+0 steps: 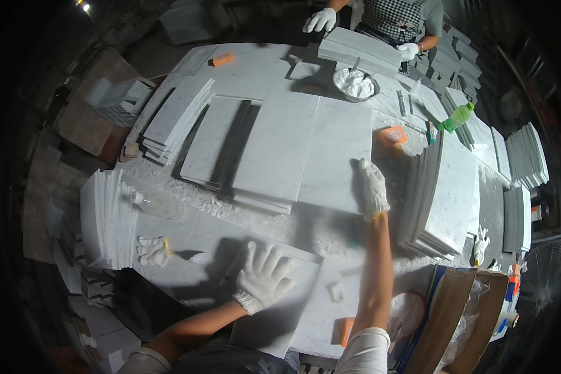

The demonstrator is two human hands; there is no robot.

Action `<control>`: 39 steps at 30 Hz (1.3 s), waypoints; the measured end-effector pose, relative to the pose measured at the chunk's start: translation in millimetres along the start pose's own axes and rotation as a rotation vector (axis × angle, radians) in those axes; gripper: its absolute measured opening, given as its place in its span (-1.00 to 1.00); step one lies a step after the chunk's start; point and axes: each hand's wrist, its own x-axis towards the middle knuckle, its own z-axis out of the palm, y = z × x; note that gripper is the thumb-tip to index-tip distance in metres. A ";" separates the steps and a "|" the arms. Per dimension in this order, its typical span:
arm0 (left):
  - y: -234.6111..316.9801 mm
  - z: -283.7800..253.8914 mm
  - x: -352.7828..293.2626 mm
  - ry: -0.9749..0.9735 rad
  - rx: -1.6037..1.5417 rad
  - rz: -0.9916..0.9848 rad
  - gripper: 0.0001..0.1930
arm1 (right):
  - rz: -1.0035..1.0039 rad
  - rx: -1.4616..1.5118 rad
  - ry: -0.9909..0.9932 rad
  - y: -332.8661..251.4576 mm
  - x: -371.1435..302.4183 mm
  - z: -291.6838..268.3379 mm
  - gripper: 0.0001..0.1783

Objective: The person repeatedly picks up rectangular stone tiles, scrapes their edges with a metal tool, and stacks them on a workbench. The person also wipes the tile surfaces and the workbench with a cloth. The person wears white gloves throughout.

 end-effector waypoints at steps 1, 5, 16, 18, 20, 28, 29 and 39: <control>0.5 -1.1 0.5 -0.008 0.000 0.001 -0.43 | 0.002 0.003 -0.002 -0.4 -1.1 0.9 -0.58; 2.3 -4.2 1.4 0.004 -0.003 -0.007 -0.43 | -0.026 0.030 -0.011 6.6 -1.6 6.6 -0.58; 1.1 -5.9 1.3 0.016 0.005 0.020 -0.43 | -0.003 -0.031 0.035 -2.1 -9.7 15.9 -0.57; 0.4 -3.9 0.1 0.024 0.004 0.019 -0.43 | 0.005 0.026 0.040 -5.2 -14.4 17.3 -0.56; -0.3 -2.4 -1.1 0.029 -0.019 0.011 -0.42 | 0.007 0.051 0.036 -4.6 -16.6 17.7 -0.55; 0.2 -7.6 -0.3 -0.147 0.112 -0.006 -0.36 | -0.167 0.189 0.027 -14.2 -33.5 18.2 -0.58; 0.3 -8.7 -0.1 -0.204 0.113 -0.021 -0.36 | -0.162 0.211 0.027 -21.5 -39.5 22.3 -0.59; -2.1 -4.9 1.5 0.086 -0.406 -0.022 -0.43 | 0.047 0.569 -0.503 -60.0 -63.9 157.6 -0.57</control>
